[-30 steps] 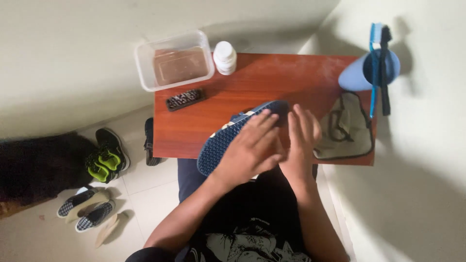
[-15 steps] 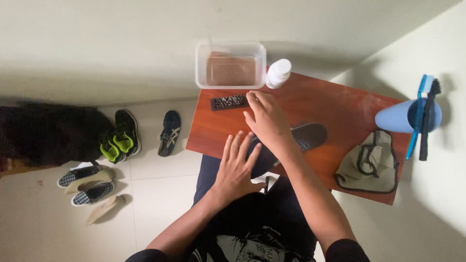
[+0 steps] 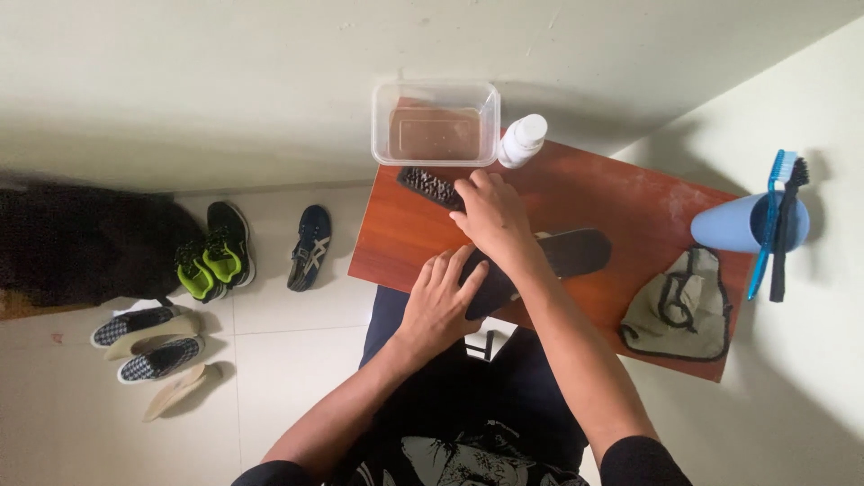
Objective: The person cleans the sole of a blue sneaker using a brush. They dip the brush into a container of liquid and scrub the textured bottom of the shoe repeatedly.
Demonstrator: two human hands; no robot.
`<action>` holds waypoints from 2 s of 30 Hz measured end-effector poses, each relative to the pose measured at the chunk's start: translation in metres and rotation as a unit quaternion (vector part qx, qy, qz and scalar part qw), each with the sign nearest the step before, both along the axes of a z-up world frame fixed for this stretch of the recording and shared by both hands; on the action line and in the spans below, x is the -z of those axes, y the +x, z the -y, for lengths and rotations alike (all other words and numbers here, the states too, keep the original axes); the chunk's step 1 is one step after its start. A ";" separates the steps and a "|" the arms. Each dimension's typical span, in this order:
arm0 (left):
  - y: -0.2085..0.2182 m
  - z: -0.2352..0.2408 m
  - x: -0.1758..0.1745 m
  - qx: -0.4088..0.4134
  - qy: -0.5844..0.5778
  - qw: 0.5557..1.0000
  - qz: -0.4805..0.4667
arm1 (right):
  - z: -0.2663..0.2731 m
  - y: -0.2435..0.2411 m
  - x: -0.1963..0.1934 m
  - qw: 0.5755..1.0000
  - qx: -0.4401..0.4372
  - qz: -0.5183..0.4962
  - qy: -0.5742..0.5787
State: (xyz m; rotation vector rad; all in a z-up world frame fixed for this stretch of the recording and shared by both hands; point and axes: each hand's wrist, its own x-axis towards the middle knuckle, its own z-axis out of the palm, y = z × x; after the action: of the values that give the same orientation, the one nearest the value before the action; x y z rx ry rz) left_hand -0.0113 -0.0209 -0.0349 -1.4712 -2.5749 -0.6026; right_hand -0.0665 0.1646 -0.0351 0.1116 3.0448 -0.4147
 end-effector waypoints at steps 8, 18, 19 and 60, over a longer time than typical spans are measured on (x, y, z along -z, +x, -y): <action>-0.007 -0.002 0.007 0.008 0.010 1.000 0.009 | -0.013 0.025 -0.067 0.971 0.072 -0.011 -0.229; -0.007 -0.033 -0.007 0.028 0.032 0.998 0.044 | -0.042 0.108 -0.075 0.686 0.231 -0.289 -0.627; -0.008 -0.034 -0.009 0.031 0.034 0.998 0.045 | -0.042 0.118 -0.077 0.686 0.233 -0.291 -0.625; 0.041 -0.036 0.012 0.029 0.212 0.973 -0.083 | 0.017 0.191 -0.017 0.910 0.315 -0.265 -0.040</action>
State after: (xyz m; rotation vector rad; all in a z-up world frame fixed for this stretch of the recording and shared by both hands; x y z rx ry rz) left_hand 0.0302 0.0155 -0.0474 -1.3846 -2.1142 -0.9241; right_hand 0.1245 0.1475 -0.0184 1.1832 3.4299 -0.7020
